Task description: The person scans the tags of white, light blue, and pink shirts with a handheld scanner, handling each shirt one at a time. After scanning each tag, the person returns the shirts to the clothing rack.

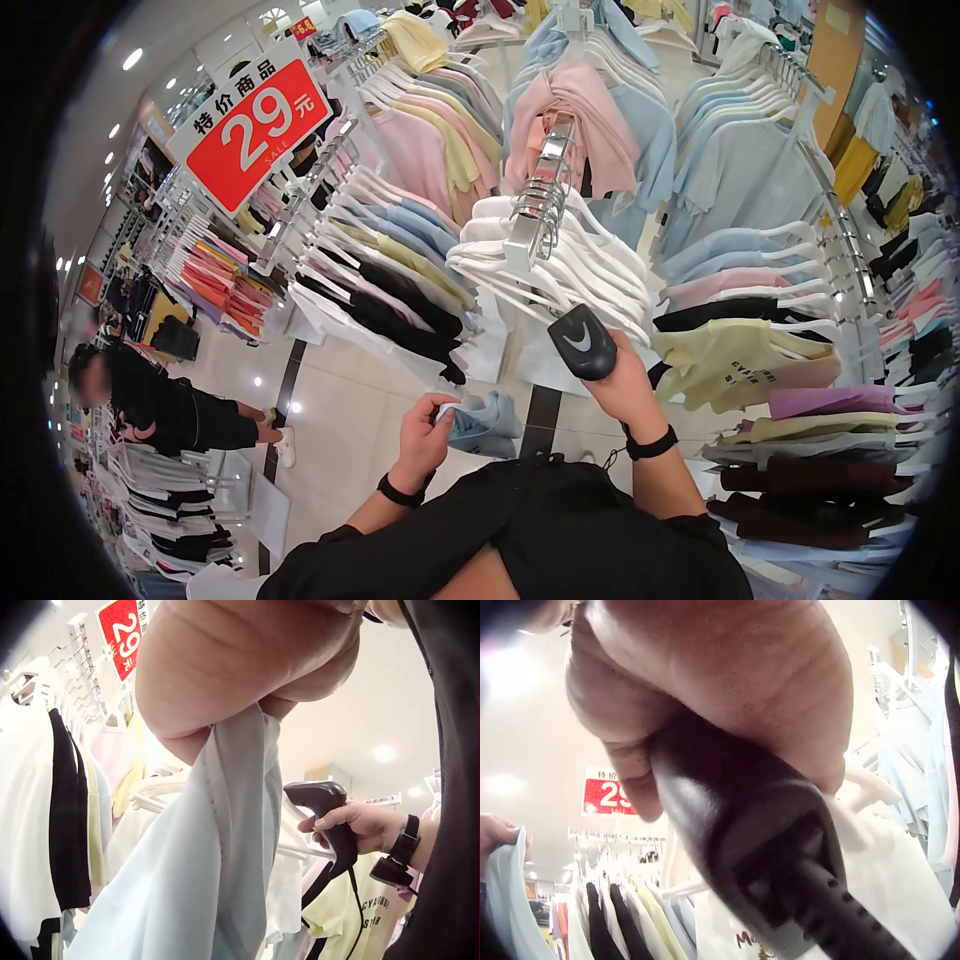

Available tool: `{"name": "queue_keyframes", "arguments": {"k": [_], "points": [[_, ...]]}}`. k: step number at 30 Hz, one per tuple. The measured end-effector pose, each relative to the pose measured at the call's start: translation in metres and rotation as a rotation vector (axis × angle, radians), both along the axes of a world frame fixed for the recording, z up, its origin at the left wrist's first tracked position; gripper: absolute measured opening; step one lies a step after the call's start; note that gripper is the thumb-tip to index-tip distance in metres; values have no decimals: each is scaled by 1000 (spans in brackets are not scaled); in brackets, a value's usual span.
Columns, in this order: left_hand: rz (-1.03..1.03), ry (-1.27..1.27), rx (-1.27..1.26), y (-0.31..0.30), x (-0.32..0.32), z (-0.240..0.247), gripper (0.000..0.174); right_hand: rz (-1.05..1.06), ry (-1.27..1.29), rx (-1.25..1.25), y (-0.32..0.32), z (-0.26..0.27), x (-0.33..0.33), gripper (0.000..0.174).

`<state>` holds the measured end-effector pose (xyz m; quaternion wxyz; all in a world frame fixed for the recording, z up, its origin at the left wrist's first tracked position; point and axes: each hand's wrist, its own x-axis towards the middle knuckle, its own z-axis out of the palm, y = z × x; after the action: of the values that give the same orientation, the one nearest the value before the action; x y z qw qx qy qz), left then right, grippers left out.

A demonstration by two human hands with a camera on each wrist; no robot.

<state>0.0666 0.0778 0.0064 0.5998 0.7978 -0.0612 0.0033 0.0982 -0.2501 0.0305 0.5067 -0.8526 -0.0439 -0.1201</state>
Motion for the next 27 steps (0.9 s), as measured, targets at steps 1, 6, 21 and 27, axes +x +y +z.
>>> {"name": "queue_keyframes", "arguments": {"k": [1, 6, 21, 27], "points": [[-13, 15, 14, 2, 0, 1, 11, -34, -31, -12, -1, -5, 0, 52], [12, -38, -24, 0, 6, 3, 13, -118, -121, 115, -2, -11, 1, 58], [280, -133, 250, 28, 72, 51, 17, -321, 184, 273, -60, -84, -132, 65], [320, -217, 187, 28, 96, 46, 16, -181, 152, 210, -40, -36, -146, 60]]}}
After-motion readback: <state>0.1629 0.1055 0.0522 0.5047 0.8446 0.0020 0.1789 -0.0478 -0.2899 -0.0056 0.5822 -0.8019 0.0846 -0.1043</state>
